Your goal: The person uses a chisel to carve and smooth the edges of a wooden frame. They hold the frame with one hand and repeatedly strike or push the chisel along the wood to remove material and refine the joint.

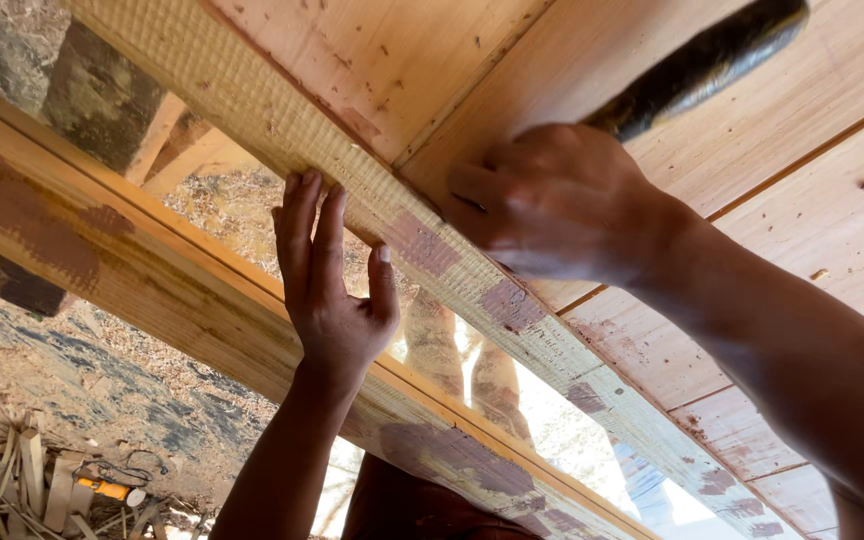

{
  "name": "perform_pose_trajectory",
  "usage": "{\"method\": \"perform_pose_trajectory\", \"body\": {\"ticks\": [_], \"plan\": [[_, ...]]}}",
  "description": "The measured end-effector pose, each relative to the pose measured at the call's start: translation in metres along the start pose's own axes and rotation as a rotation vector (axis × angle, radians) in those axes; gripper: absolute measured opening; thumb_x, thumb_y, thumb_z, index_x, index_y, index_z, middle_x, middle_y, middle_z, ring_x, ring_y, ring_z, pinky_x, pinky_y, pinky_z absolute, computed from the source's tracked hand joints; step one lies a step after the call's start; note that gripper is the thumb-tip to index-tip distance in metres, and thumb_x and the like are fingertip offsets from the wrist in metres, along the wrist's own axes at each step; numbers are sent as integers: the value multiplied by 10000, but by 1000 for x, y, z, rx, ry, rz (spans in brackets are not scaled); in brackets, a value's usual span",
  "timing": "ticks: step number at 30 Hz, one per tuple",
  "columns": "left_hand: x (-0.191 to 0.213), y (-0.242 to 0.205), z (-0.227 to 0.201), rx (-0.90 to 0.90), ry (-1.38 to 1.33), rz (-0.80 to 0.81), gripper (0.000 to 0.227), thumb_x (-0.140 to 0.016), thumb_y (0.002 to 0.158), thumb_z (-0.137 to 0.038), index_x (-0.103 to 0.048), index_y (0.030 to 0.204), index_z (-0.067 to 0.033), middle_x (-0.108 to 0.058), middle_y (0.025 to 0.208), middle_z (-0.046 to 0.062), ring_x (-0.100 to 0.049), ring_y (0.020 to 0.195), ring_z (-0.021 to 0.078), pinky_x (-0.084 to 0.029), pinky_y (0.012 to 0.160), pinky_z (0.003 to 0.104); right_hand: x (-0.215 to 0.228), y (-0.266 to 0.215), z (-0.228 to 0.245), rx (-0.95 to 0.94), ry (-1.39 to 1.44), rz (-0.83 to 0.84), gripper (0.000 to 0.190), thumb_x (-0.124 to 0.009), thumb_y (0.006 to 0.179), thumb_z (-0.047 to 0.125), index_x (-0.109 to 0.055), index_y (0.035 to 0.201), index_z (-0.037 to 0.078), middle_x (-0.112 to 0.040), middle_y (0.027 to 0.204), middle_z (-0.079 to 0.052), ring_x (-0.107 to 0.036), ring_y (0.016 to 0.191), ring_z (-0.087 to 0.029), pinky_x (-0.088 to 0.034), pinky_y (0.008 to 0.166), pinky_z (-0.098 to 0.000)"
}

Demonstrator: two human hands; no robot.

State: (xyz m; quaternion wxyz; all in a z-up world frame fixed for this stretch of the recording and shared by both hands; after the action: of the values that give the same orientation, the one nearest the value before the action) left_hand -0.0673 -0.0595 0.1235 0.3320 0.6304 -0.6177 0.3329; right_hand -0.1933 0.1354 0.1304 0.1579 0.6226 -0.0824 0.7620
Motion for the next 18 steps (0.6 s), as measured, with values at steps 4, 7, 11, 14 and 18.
{"method": "perform_pose_trajectory", "body": {"ticks": [4,7,11,14,18], "plan": [[-1,0,1,-6,22,4,555,-600,1067,-215,-438,1553,1,-403,1635,201,-362,1582,371,-244,1351,594,3,-1,-11,-15,88,-91,227,-654,841,25,-621,663,162,-567,608,9,-560,497,-87,-481,401,-204],[-2,-2,3,5,36,16,558,-592,1076,-235,-435,1556,2,-400,1633,203,-355,1584,374,-251,1351,591,2,13,-19,-74,1,-152,251,-638,882,-20,-652,692,145,-591,624,-17,-543,455,-57,-448,345,-193],[-5,-3,5,3,41,23,546,-574,1091,-241,-430,1555,8,-398,1637,198,-359,1586,363,-244,1354,603,-1,33,-15,-99,-49,-153,313,-637,1017,17,-643,734,151,-623,703,1,-608,551,-53,-458,384,-183],[-6,-4,6,1,32,18,549,-566,1099,-249,-420,1561,9,-387,1645,199,-348,1593,367,-240,1331,584,2,40,-12,-103,-29,-121,294,-684,1006,80,-641,720,136,-632,713,8,-652,590,-57,-511,440,-217],[-6,-4,5,-2,31,10,548,-563,1101,-251,-416,1562,8,-388,1643,202,-351,1591,366,-242,1317,570,6,42,-14,-131,-4,-104,233,-710,963,104,-665,737,139,-634,688,12,-663,572,-59,-515,427,-231]]}}
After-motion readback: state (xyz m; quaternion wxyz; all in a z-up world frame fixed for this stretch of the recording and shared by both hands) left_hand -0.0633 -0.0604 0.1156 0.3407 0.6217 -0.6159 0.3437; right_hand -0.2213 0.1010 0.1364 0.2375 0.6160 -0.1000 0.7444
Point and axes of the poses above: each hand's wrist, its own y-axis towards the middle knuckle, its own x-axis out of the back of the hand, z = x × y, the point moved 3 cm from there along y, towards the middle knuckle
